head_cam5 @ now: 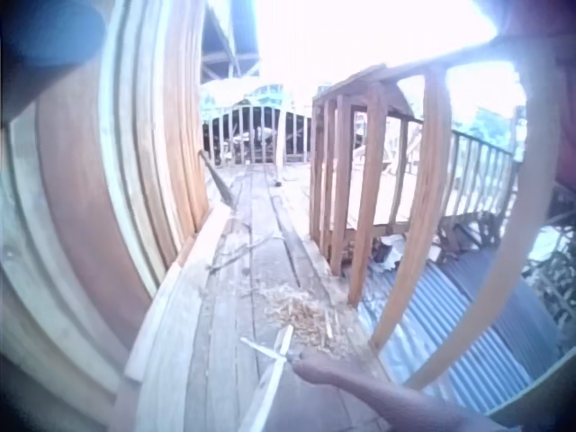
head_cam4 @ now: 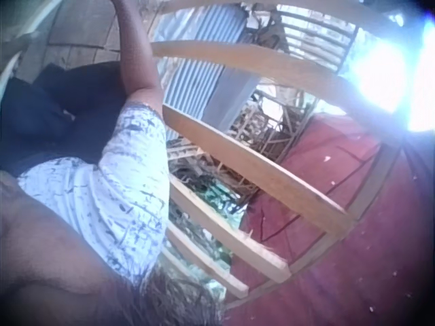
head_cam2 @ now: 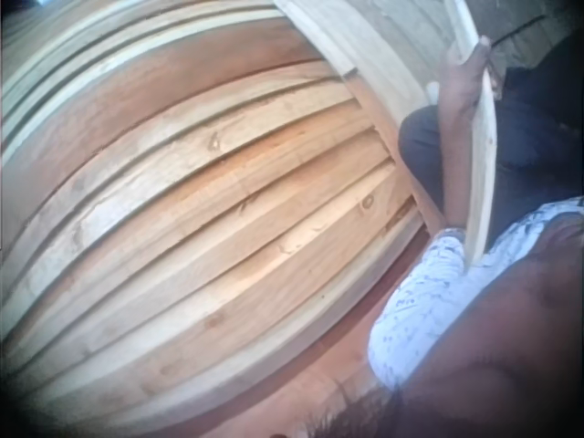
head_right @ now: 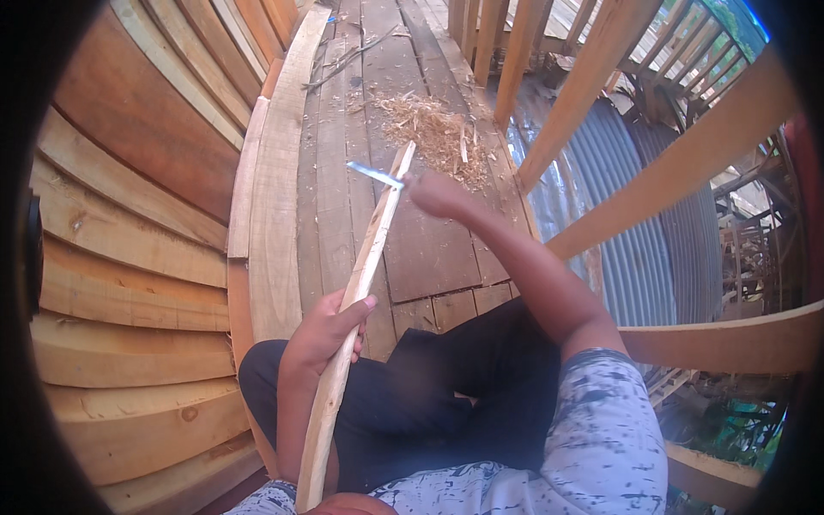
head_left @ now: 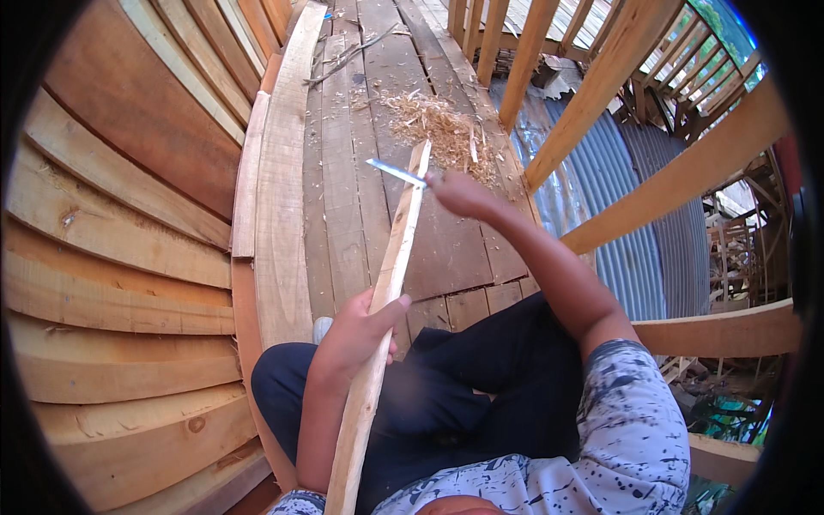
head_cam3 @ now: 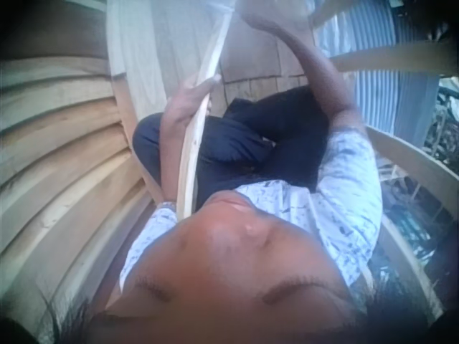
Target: The person sits on a wooden floor and uses a knife to shave and smooth a long, thin piece of wood. They hold the wood with their left hand and repeatedly scrape the surface with the knife in their right hand, creating wood shavings.
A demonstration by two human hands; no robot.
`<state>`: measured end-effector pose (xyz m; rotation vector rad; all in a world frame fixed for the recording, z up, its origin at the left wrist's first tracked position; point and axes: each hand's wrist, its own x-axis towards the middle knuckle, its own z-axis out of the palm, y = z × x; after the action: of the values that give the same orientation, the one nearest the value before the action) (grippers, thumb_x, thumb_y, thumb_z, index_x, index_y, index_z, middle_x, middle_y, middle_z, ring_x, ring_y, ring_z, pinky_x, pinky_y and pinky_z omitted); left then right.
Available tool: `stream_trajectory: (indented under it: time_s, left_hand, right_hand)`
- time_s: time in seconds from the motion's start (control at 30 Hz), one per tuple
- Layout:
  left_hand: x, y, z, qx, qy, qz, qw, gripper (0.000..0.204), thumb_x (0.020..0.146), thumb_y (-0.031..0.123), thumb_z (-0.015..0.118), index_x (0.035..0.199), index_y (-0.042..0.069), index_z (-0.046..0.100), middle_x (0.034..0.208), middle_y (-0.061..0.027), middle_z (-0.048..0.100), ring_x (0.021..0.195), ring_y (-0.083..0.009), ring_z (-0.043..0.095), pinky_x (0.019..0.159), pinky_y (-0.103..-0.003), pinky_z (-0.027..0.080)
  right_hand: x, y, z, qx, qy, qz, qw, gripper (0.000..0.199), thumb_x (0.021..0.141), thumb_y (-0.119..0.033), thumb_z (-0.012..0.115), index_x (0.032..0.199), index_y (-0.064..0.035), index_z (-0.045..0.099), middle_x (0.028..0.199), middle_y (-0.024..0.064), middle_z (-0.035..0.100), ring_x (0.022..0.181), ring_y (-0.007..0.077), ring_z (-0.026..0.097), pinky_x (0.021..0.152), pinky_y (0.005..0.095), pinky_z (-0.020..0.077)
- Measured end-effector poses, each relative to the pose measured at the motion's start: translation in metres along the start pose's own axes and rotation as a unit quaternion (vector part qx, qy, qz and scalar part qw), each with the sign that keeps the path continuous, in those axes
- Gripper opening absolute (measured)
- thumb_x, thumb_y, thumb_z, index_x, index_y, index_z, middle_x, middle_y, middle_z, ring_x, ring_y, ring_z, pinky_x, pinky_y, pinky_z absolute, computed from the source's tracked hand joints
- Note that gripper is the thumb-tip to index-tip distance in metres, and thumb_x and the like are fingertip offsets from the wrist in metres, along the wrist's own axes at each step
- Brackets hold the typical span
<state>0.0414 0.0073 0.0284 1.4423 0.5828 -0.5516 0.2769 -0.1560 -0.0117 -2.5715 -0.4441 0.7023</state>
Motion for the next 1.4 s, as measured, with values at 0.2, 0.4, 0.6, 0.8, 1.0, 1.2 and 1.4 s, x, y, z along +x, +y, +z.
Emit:
stream_trajectory:
  time_s: [0.2, 0.4, 0.6, 0.8, 1.0, 1.2, 1.4]
  left_hand:
    - [0.004, -0.003, 0.000, -0.008, 0.003, 0.008, 1.000, 0.032, 0.094, 0.033, 0.071, 0.093, 0.006, 0.054, 0.066, -0.0001, 0.051, 0.046, -0.0082, 0.052, 0.040, -0.024, 0.046]
    - [0.007, -0.007, 0.004, -0.009, -0.003, 0.006, 1.000, 0.033, 0.094, 0.034, 0.070, 0.098, 0.004, 0.055, 0.067, -0.0005, 0.052, 0.047, -0.0085, 0.053, 0.042, -0.024, 0.046]
    - [0.007, -0.005, 0.006, 0.001, -0.012, -0.008, 1.000, 0.035, 0.094, 0.034, 0.069, 0.103, 0.003, 0.056, 0.068, -0.0008, 0.053, 0.049, -0.0091, 0.054, 0.044, -0.025, 0.047]
    - [0.004, -0.003, 0.005, -0.008, -0.011, 0.004, 1.000, 0.031, 0.094, 0.032, 0.069, 0.092, 0.006, 0.054, 0.067, -0.0012, 0.052, 0.047, -0.0089, 0.053, 0.041, -0.025, 0.046]
    - [0.001, 0.000, 0.006, -0.012, -0.029, -0.003, 1.000, 0.031, 0.094, 0.032, 0.069, 0.091, 0.006, 0.053, 0.068, -0.0012, 0.052, 0.047, -0.0086, 0.053, 0.041, -0.025, 0.046]
    - [0.001, 0.000, 0.006, -0.020, -0.030, 0.000, 0.999, 0.031, 0.094, 0.033, 0.069, 0.092, 0.006, 0.053, 0.068, -0.0009, 0.052, 0.047, -0.0081, 0.052, 0.041, -0.024, 0.046]
    - [0.001, 0.002, 0.005, -0.040, -0.032, 0.016, 0.999, 0.032, 0.095, 0.033, 0.069, 0.094, 0.006, 0.053, 0.068, -0.0007, 0.051, 0.045, -0.0078, 0.051, 0.040, -0.024, 0.046]
  right_hand:
    - [0.006, 0.004, 0.031, 0.063, 0.084, -0.025, 0.994, 0.066, 0.106, -0.047, 0.035, 0.102, 0.0096, 0.068, 0.100, 0.0326, 0.069, 0.097, 0.0441, 0.069, 0.089, 0.0526, 0.0503]
    - [0.013, 0.017, 0.027, 0.040, 0.043, -0.029, 0.998, 0.067, 0.105, -0.048, 0.037, 0.109, 0.0117, 0.066, 0.104, 0.0335, 0.068, 0.101, 0.0451, 0.068, 0.092, 0.0531, 0.0501]
    - [0.000, 0.014, 0.015, 0.017, 0.027, -0.062, 0.998, 0.066, 0.106, -0.048, 0.036, 0.100, 0.0116, 0.063, 0.090, 0.0291, 0.066, 0.084, 0.0399, 0.067, 0.074, 0.0488, 0.0517]
    - [0.000, 0.009, 0.012, 0.104, -0.066, 0.018, 0.992, 0.070, 0.102, -0.060, 0.038, 0.089, 0.0041, 0.062, 0.067, 0.0118, 0.056, 0.055, 0.0240, 0.059, 0.048, 0.0406, 0.0472]
    - [-0.012, 0.006, 0.005, 0.137, -0.105, 0.026, 0.985, 0.065, 0.100, -0.061, 0.045, 0.079, -0.0010, 0.058, 0.060, 0.0043, 0.047, 0.047, 0.0186, 0.047, 0.043, 0.0381, 0.0388]
    - [-0.001, 0.014, 0.008, 0.325, -0.233, 0.102, 0.911, 0.060, 0.101, -0.060, 0.044, 0.060, -0.0184, 0.032, 0.053, -0.0065, 0.026, 0.042, 0.0077, 0.021, 0.038, 0.0305, 0.0147]
    - [0.003, 0.017, 0.001, 0.396, -0.261, 0.091, 0.876, 0.061, 0.101, -0.061, 0.043, 0.059, -0.0226, 0.022, 0.053, -0.0095, 0.018, 0.043, 0.0055, 0.012, 0.039, 0.0289, 0.0086]
